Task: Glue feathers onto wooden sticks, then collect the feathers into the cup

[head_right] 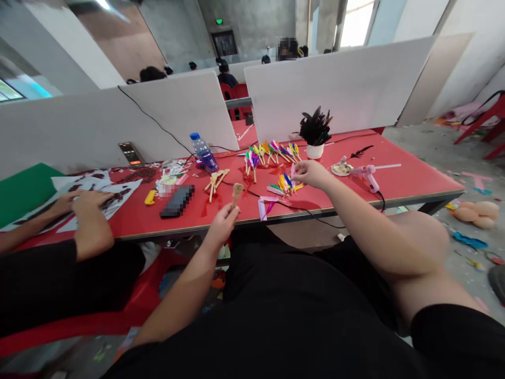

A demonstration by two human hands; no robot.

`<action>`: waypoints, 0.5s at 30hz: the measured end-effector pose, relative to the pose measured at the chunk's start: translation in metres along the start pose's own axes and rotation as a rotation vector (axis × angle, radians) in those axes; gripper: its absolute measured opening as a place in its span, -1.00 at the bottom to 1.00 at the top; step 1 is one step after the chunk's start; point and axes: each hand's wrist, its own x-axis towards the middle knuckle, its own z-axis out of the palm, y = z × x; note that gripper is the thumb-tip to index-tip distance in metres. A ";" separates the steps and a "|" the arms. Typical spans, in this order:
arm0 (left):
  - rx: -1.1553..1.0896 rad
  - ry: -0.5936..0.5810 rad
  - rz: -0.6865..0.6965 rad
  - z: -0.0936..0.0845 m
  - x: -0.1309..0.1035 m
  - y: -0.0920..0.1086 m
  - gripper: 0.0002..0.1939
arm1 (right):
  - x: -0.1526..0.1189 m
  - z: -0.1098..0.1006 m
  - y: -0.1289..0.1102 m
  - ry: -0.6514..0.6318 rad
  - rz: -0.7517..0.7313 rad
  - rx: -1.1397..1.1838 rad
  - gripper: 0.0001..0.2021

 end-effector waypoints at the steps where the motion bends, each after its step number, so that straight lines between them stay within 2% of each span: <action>1: 0.080 -0.006 0.034 0.008 0.001 0.000 -0.65 | 0.014 0.012 0.003 -0.002 0.057 -0.103 -0.80; 4: 0.311 -0.056 0.102 0.038 0.003 0.003 -0.77 | 0.037 0.043 0.007 0.029 0.081 -0.188 -0.92; 5: 0.392 -0.073 0.113 0.047 0.005 0.005 -0.78 | 0.038 0.051 0.007 0.048 0.061 -0.192 -0.89; 7: 0.538 -0.094 0.133 0.061 0.009 0.008 -0.79 | 0.034 0.064 0.009 0.097 0.005 -0.217 -0.71; 9: 0.639 -0.108 0.124 0.070 0.014 0.011 -0.81 | 0.024 0.074 0.013 0.143 -0.058 -0.261 -0.59; 11: 0.699 -0.121 0.093 0.074 0.018 0.013 -0.81 | 0.013 0.082 0.016 0.085 -0.081 -0.319 -0.67; 15: 0.787 -0.142 0.050 0.075 0.024 0.020 -0.85 | -0.002 0.097 0.020 -0.148 -0.035 -0.388 -0.91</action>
